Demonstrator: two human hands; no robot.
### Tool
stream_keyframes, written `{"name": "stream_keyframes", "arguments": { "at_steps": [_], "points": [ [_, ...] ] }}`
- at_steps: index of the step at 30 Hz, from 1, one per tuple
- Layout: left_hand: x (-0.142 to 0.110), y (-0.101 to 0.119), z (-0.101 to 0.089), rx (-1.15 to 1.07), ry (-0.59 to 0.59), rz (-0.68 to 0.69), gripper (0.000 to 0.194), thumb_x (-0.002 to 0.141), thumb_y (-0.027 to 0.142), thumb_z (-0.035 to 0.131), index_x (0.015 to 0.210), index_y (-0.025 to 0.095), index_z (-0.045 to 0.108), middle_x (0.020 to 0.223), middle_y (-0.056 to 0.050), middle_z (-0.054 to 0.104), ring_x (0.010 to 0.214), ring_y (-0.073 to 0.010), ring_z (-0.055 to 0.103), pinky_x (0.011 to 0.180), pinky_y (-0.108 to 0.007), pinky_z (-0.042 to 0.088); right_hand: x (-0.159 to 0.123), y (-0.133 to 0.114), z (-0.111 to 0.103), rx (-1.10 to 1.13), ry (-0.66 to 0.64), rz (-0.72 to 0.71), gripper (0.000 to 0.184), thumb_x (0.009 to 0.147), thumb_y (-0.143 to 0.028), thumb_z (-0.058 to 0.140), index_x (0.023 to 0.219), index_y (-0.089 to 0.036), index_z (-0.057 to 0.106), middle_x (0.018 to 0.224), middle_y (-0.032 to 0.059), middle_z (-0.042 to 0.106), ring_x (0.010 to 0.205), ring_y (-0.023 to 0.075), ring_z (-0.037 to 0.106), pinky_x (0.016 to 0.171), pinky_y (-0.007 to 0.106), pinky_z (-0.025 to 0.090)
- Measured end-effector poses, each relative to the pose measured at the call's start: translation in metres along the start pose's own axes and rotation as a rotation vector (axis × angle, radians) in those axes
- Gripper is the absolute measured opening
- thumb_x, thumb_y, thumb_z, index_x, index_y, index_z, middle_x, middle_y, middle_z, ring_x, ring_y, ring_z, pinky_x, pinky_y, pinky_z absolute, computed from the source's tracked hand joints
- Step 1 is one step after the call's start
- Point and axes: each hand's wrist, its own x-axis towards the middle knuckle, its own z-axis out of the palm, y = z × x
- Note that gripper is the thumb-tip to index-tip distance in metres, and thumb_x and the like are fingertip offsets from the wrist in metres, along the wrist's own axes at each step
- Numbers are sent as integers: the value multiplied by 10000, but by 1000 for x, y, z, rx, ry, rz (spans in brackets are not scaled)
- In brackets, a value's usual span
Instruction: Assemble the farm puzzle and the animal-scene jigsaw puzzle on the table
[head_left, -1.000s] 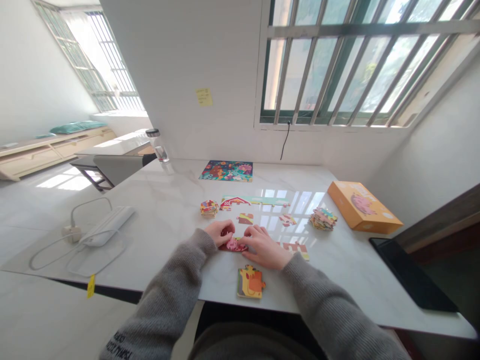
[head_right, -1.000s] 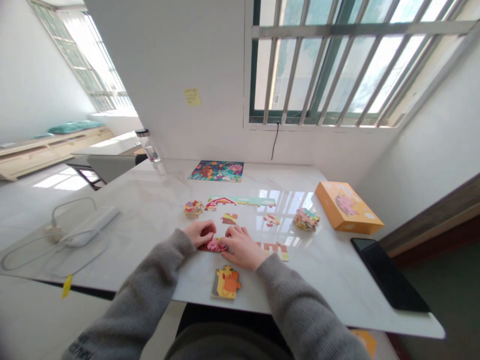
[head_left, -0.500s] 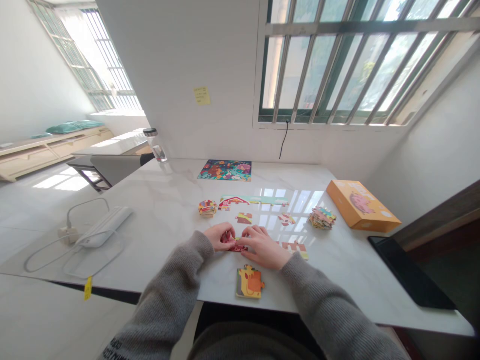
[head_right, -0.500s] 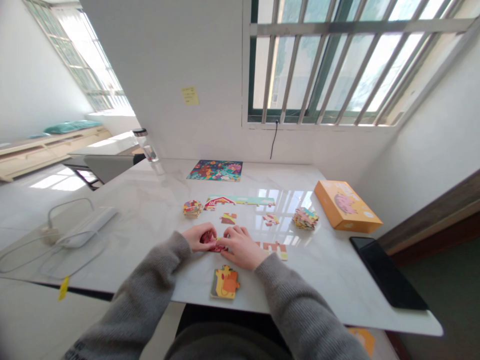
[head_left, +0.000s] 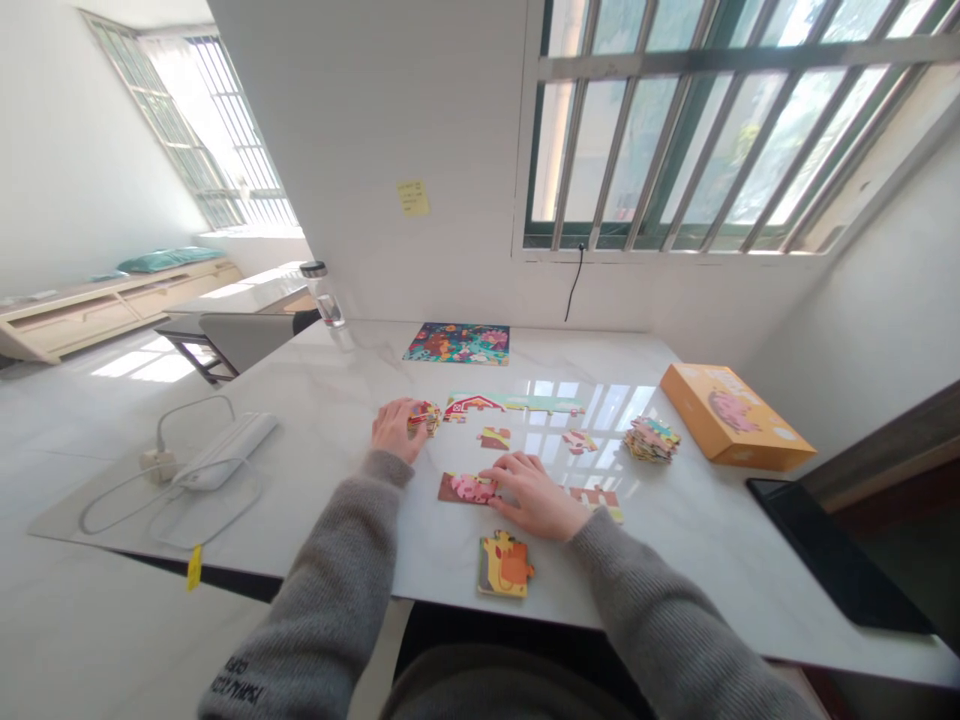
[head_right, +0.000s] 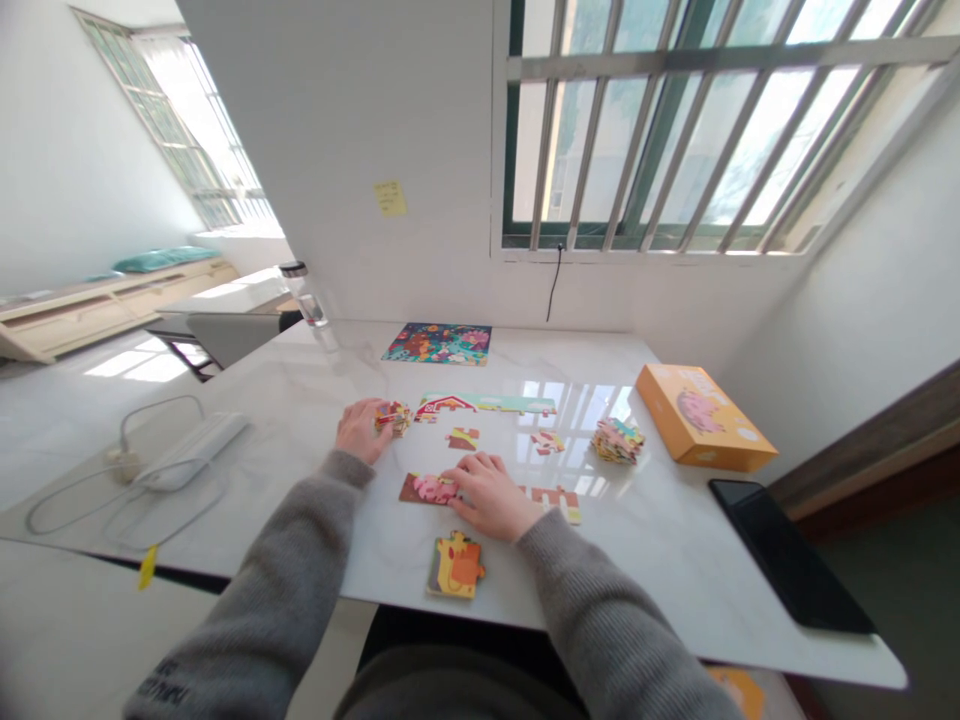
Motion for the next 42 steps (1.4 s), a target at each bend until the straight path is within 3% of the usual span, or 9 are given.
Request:
{"name": "stream_keyframes", "arguments": {
  "at_steps": [5, 14, 18, 22, 27, 35, 42],
  "points": [
    [-2, -7, 1, 40, -89, -46, 274, 844, 250, 570, 1105, 235, 651, 1260, -68, 643, 1178, -296, 527, 1004, -454, 426, 0, 0, -2, -2, -3, 15, 331, 963, -305, 574, 1285, -232, 592, 1153, 89, 604, 1106, 251, 505, 1008, 428, 395],
    [-4, -2, -3, -65, -77, -61, 188, 805, 247, 667, 993, 237, 677, 1101, -87, 604, 1084, -311, 504, 950, -491, 432, -2, 2, -2, 8, 5, 5, 359, 955, -295, 580, 1309, -237, 577, 1159, 96, 606, 1108, 259, 506, 1001, 433, 399],
    [-5, 6, -4, -198, -80, 88, 273, 759, 222, 713, 1024, 219, 645, 1105, -90, 550, 1105, -294, 506, 1012, -491, 426, -2, 4, -2, 5, 31, -7, 351, 948, -271, 584, 1297, -236, 584, 1153, 93, 618, 1107, 254, 508, 1001, 423, 390],
    [-13, 28, -1, -348, -104, 304, 276, 747, 208, 719, 1005, 211, 619, 1116, -90, 522, 1139, -287, 507, 1059, -489, 412, 0, 11, -4, 15, 126, 27, 319, 954, -227, 557, 1271, -222, 589, 1159, 92, 640, 1103, 245, 522, 987, 417, 380],
    [-22, 56, -3, -479, -201, 397, 256, 768, 221, 712, 996, 198, 597, 1120, -96, 534, 1117, -278, 519, 1036, -467, 429, 2, 23, -5, 33, 260, 101, 315, 965, -184, 508, 1265, -221, 595, 1060, 77, 667, 1009, 231, 561, 929, 399, 389],
    [-31, 73, 0, -699, -358, 431, 243, 776, 275, 719, 964, 206, 581, 1107, -98, 551, 1085, -260, 538, 1024, -448, 448, 7, 24, 2, 385, 343, 132, 403, 981, -262, 494, 1381, -217, 501, 960, 44, 690, 924, 195, 627, 915, 377, 464],
    [-38, 82, 3, -736, -436, 415, 173, 790, 262, 734, 914, 217, 623, 1135, -101, 548, 1123, -256, 546, 1033, -436, 463, 17, 25, 6, 627, 305, 200, 291, 946, -282, 516, 1196, -187, 629, 866, 23, 694, 786, 159, 630, 779, 325, 510]
  ]
}}
